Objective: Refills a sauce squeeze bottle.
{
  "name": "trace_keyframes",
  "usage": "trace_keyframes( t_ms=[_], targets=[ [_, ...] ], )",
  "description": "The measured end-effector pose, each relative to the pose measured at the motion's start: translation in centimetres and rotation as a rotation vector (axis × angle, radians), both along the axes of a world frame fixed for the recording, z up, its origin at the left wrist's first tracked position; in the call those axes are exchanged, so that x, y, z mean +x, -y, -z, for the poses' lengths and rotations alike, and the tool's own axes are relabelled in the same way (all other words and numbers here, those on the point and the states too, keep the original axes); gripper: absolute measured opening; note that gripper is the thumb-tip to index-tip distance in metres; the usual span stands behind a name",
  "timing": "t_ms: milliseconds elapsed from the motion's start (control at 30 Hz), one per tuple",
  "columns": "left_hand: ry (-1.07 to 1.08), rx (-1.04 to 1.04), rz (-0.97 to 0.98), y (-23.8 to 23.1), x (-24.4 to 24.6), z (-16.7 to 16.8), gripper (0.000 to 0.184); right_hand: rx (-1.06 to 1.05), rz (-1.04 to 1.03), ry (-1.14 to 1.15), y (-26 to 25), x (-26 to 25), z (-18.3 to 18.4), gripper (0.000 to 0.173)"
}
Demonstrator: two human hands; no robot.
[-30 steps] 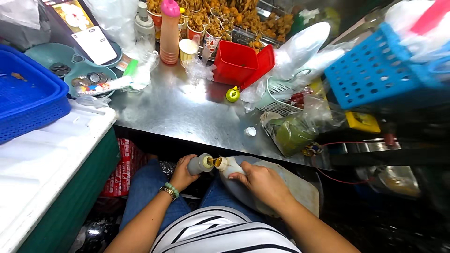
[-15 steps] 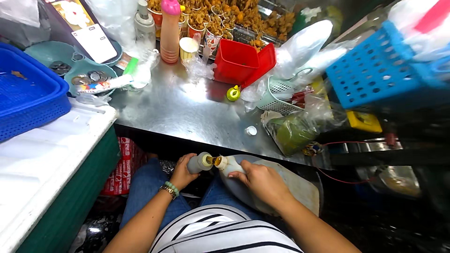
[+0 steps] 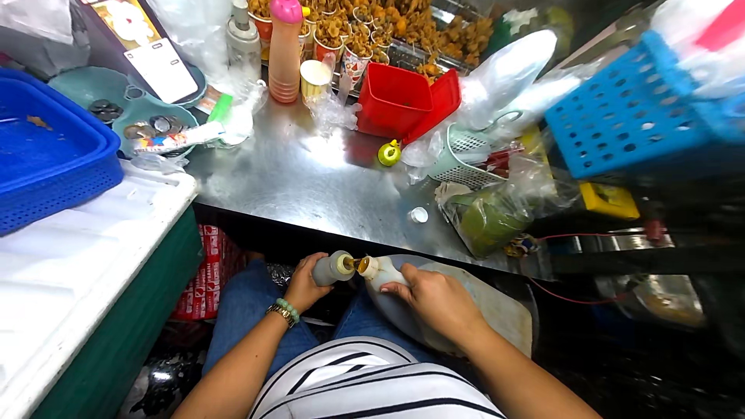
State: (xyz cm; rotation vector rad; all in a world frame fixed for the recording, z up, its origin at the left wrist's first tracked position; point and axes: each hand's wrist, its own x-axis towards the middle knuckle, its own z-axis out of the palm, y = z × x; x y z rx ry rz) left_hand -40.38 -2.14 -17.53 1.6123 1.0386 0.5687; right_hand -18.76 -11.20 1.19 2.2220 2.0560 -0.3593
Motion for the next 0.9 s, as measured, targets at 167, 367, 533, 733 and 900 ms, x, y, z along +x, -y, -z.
trace_keyframes(
  t_ms=[167,367,533,733,900],
  targets=[
    [-0.004,-0.004,0.003,0.02,0.04,-0.03,0.08,-0.018,0.004,-0.002,-0.03,-0.03,-0.11,0.059],
    [-0.005,-0.036,0.007,0.04,0.13,-0.05,0.081,-0.012,0.006,0.0,-0.1,-0.11,-0.09,0.06],
    [-0.012,-0.049,0.008,0.07,0.18,-0.18,0.082,-0.035,0.017,0.003,-0.12,-0.19,-0.25,0.06],
    [-0.014,-0.039,0.005,0.19,0.34,-0.41,0.081,-0.05,0.02,0.002,-0.09,-0.24,-0.38,0.059],
    [-0.007,-0.036,0.012,0.22,0.43,-0.43,0.081,-0.039,0.018,0.003,-0.03,-0.18,-0.24,0.059]
  ],
)
